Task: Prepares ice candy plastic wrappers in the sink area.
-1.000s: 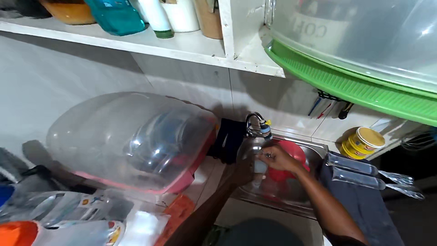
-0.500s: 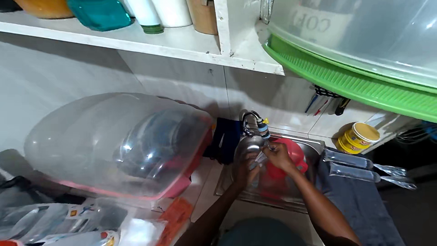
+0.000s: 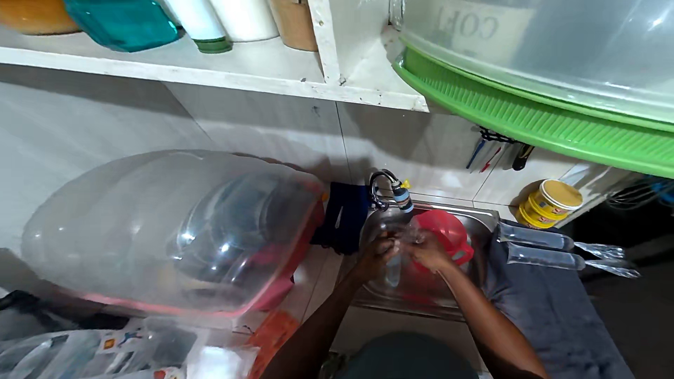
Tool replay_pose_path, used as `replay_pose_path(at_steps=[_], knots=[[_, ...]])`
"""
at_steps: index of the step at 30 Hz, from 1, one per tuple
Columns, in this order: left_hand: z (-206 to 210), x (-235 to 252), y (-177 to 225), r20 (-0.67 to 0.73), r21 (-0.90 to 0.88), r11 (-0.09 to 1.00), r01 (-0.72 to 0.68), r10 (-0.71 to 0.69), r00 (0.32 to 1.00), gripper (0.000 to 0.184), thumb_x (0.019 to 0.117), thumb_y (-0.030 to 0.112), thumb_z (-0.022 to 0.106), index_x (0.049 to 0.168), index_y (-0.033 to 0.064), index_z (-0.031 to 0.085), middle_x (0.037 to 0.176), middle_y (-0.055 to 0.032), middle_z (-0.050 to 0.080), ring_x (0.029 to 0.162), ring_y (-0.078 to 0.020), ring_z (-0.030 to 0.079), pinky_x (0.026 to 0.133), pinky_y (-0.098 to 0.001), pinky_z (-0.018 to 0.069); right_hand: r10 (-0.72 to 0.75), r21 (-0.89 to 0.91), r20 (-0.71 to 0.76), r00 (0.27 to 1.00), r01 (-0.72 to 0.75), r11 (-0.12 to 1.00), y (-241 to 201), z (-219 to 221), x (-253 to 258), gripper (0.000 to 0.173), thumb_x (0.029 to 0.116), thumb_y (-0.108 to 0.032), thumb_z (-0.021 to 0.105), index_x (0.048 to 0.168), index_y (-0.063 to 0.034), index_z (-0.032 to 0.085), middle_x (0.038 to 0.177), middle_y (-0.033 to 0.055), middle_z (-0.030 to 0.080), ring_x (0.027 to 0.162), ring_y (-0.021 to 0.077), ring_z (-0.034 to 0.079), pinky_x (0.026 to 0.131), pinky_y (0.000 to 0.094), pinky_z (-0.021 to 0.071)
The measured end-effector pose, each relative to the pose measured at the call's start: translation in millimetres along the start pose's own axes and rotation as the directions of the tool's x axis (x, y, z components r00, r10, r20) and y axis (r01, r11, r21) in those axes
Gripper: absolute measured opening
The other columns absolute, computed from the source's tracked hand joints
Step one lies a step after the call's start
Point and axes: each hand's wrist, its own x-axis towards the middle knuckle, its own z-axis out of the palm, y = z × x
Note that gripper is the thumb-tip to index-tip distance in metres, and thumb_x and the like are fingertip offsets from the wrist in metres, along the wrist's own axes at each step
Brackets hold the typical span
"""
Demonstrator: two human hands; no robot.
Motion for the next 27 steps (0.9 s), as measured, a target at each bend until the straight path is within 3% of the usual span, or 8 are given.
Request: replay_pose_path(at_steps=[5, 13, 16, 18, 20, 22, 24, 27], knots=[[9.4, -7.6, -12.8, 0.047, 0.108, 0.994, 0.002, -0.007, 0.999, 0.031, 0.1081, 0.028, 0.046, 0.119, 0.0151, 0.072, 0.132, 0.0012, 0.065, 0.128, -0.0141, 0.056, 0.115, -0.0400, 0.0424, -0.167, -0.020, -0.114, 0.979, 0.166, 0.986, 6.6, 1.6, 12.9, 0.013, 0.0943, -0.024, 0.074, 0.094, -0.0114, 0.075, 0.085, 0.0006, 0.072, 0.075, 0.0121, 0.068, 0.070, 0.0336, 0.0599], [14.8, -12.7, 7.9, -0.136, 0.107, 0.992, -0.064, 0.079, 0.988, 0.030, 0.1070, 0.021, 0.045, 0.105, 0.0147, 0.074, 0.132, -0.0003, 0.064, 0.127, -0.0174, 0.056, 0.111, -0.0383, 0.0472, -0.226, -0.029, -0.236, 0.945, 0.225, 0.974, -16.9, -7.8, 5.1, 0.011, 0.0922, -0.023, 0.077, 0.091, -0.0118, 0.076, 0.083, 0.0003, 0.073, 0.072, 0.0126, 0.067, 0.068, 0.0326, 0.0593], [11.0, -10.2, 52.8, -0.193, 0.047, 0.996, -0.080, 0.087, 0.977, 0.030, 0.1085, 0.018, 0.043, 0.109, 0.0101, 0.072, 0.117, -0.0024, 0.071, 0.112, -0.0173, 0.066, 0.101, -0.0375, 0.0542, -0.275, -0.108, -0.133, 0.952, 0.261, 0.959, -45.6, -30.5, -18.9, 0.023, 0.0926, -0.021, 0.076, 0.113, -0.0134, 0.071, 0.080, 0.0007, 0.068, 0.062, 0.0142, 0.063, 0.054, 0.0326, 0.0574], [5.5, -9.5, 81.1, -0.239, -0.023, 0.995, -0.093, 0.085, 0.967, 0.032, 0.1087, 0.015, 0.041, 0.112, 0.0074, 0.072, 0.113, -0.0052, 0.072, 0.108, -0.0199, 0.067, 0.100, -0.0394, 0.0553, -0.228, -0.358, -0.078, 0.971, 0.186, 0.915, -40.2, -38.2, -42.7, 0.040, 0.0883, -0.029, 0.079, 0.126, -0.0232, 0.066, 0.087, -0.0063, 0.070, 0.070, 0.0099, 0.066, 0.061, 0.0320, 0.0606], [8.0, -10.1, 104.9, -0.305, -0.065, 0.993, -0.101, 0.076, 0.949, 0.032, 0.1089, 0.014, 0.040, 0.111, 0.0066, 0.071, 0.111, -0.0063, 0.073, 0.108, -0.0207, 0.068, 0.099, -0.0396, 0.0556, -0.177, -0.591, -0.074, 0.981, 0.100, 0.801, -15.8, -13.1, -66.8, 0.052, 0.0809, -0.035, 0.080, 0.129, -0.0260, 0.062, 0.100, -0.0087, 0.070, 0.084, 0.0075, 0.068, 0.072, 0.0340, 0.0626], [22.5, -11.6, 121.2, -0.387, -0.105, 0.989, -0.107, 0.058, 0.920, 0.030, 0.1095, 0.015, 0.042, 0.112, 0.0062, 0.071, 0.110, -0.0070, 0.073, 0.106, -0.0206, 0.068, 0.097, -0.0390, 0.0566, -0.182, -0.648, -0.147, 0.972, 0.045, 0.760, 6.9, 38.7, -79.7, 0.092, 0.0730, -0.046, 0.083, 0.152, -0.0170, 0.045, 0.135, 0.0011, 0.063, 0.120, 0.0160, 0.062, 0.101, 0.0437, 0.0555], [42.1, -13.1, 136.4, -0.427, -0.180, 0.977, -0.119, 0.031, 0.904, 0.030, 0.1097, 0.015, 0.043, 0.116, 0.0034, 0.070, 0.113, -0.0099, 0.073, 0.109, -0.0231, 0.068, 0.100, -0.0403, 0.0561, -0.266, -0.499, -0.358, 0.895, 0.057, 0.865, 26.9, 85.9, -70.0, 0.100, 0.0774, -0.038, 0.079, 0.157, -0.0024, 0.031, 0.149, 0.0140, 0.052, 0.136, 0.0233, 0.052, 0.114, 0.0459, 0.0446], [56.3, -13.9, 152.8, -0.397, -0.232, 0.965, -0.120, 0.019, 0.918, 0.031, 0.1092, 0.014, 0.043, 0.117, 0.0012, 0.070, 0.113, -0.0131, 0.073, 0.108, -0.0267, 0.069, 0.099, -0.0426, 0.0573, -0.322, -0.290, -0.672, 0.666, 0.163, 0.943, 37.1, 103.0, -35.7, 0.060, 0.0877, -0.028, 0.075, 0.136, -0.0011, 0.052, 0.124, 0.0116, 0.065, 0.117, 0.0167, 0.063, 0.101, 0.0356, 0.0548]])
